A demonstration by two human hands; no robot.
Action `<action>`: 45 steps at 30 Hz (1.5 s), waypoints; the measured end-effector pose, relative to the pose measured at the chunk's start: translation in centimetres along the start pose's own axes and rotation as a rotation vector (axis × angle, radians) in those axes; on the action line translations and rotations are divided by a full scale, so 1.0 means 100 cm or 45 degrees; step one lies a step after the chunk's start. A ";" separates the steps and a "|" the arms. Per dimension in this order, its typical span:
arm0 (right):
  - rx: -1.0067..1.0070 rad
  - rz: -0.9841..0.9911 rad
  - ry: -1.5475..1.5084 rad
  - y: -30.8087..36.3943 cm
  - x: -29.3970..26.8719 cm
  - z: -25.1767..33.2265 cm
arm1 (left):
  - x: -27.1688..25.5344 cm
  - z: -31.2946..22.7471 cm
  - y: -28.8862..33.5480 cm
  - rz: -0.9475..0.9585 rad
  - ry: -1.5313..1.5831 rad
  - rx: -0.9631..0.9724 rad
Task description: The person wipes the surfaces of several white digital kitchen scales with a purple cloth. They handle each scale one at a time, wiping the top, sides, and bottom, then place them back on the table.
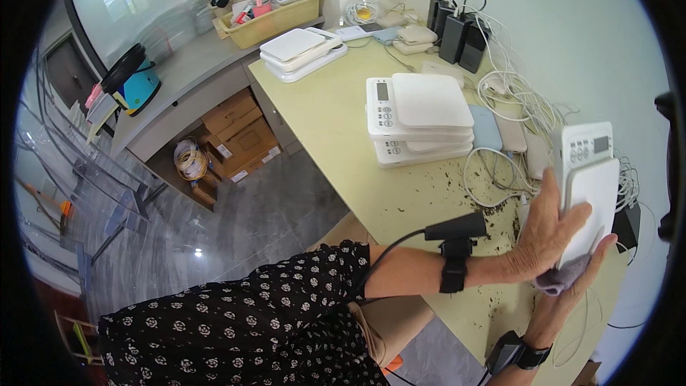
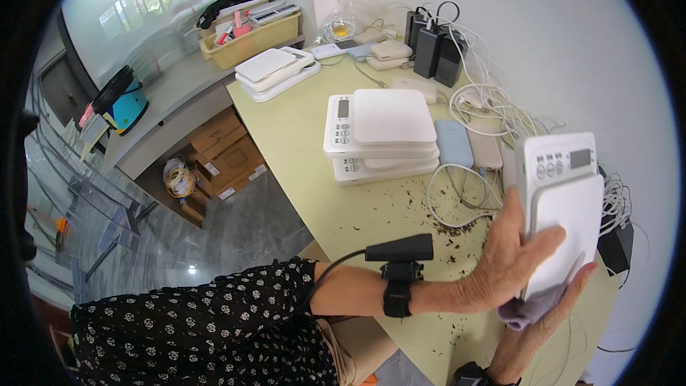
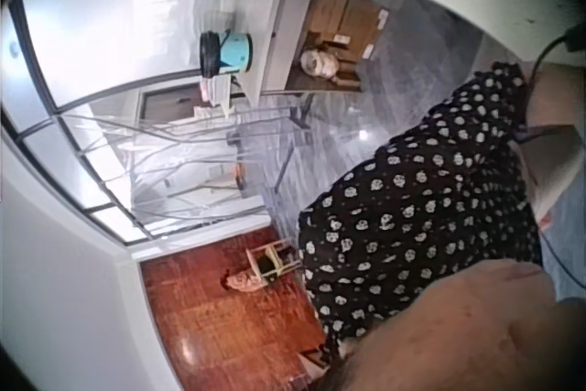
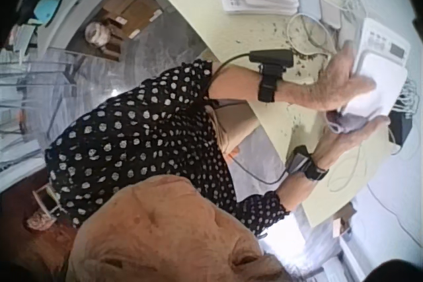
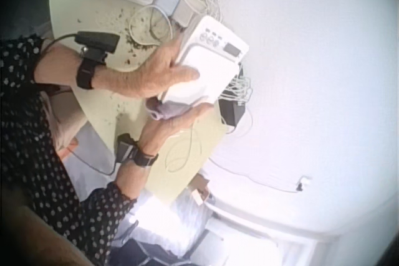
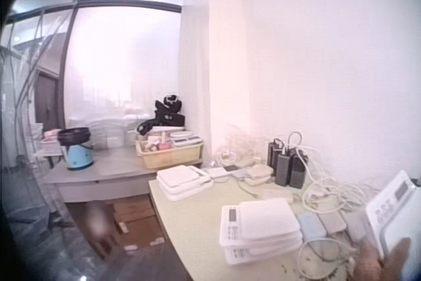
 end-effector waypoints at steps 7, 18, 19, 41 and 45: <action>0.142 0.142 0.011 -0.020 -0.005 0.006 | 0.017 -0.017 0.007 0.413 0.289 0.011; -0.401 0.455 0.624 -0.054 -0.025 0.034 | -0.014 -0.017 -0.041 0.841 -0.149 -0.533; -0.335 0.465 0.554 -0.053 -0.024 0.033 | -0.014 -0.011 -0.037 0.885 -0.180 -0.656; -0.331 0.451 0.547 -0.034 -0.006 0.048 | -0.003 0.037 -0.005 0.932 -0.136 -1.031; -0.188 0.163 0.323 -0.047 -0.023 0.045 | -0.004 0.039 -0.018 0.758 -0.087 -0.951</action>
Point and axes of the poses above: each hand's wrist, its own y-axis away from the middle knuckle, its own x-axis out of the palm, z = x × y, the point moved 9 cm from there along -y, towards the middle knuckle, and after that the axes turned 13 degrees about -z, right-handed, at the moved point
